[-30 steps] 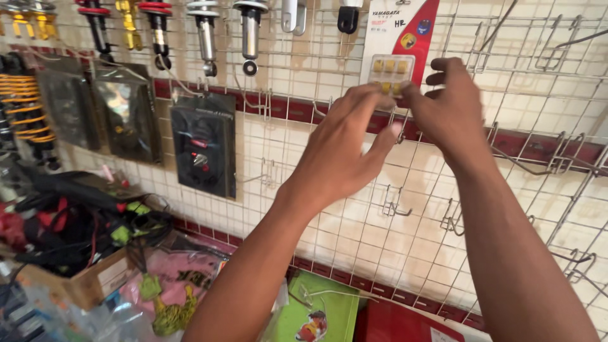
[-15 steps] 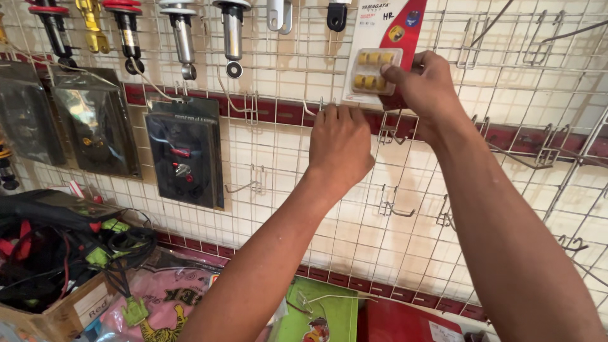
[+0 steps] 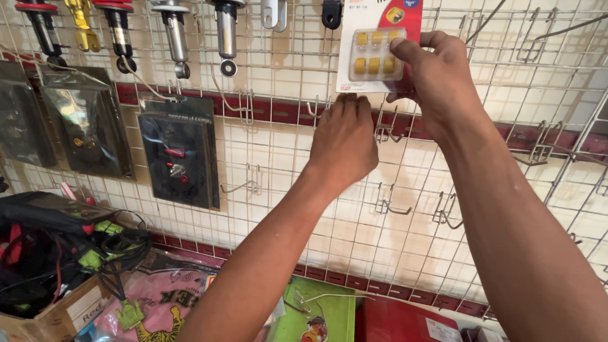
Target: The person organizes motorcycle parts and accessories by taking packaged items from a wall rack, carrying them to a glass display counter, and arranging them alongside other items.
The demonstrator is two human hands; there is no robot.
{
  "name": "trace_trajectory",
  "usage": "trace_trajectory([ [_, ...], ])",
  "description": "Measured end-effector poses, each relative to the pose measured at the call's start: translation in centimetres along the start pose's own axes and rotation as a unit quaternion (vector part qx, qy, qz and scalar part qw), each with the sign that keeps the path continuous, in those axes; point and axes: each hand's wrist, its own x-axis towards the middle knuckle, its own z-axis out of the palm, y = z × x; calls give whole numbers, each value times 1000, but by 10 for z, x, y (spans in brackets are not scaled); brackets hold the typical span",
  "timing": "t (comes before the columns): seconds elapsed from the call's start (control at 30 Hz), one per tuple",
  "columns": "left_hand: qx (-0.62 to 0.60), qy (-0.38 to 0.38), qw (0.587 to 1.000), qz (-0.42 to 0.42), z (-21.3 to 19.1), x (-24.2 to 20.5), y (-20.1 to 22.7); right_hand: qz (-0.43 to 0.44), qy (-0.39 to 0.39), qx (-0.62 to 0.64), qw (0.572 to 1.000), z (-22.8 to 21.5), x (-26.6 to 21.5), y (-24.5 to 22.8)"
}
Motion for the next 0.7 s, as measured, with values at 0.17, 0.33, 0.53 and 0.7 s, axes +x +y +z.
trace_trajectory([
  [0.17, -258, -39, 950, -174, -24, 21, -1, -7, -6, 24, 1000, 1, -2, -10],
  [0.33, -565, 11, 769, -299, -45, 34, -1, -34, -13, 30, 999, 2, -4, -25],
  [0.53, -668, 32, 692, -271, -59, 45, -14, -35, 1, 10, 999, 9, -1, -37],
  [0.7, -726, -7, 662, -189, -79, 55, -13, -48, 1, 23, 999, 11, 4, -43],
])
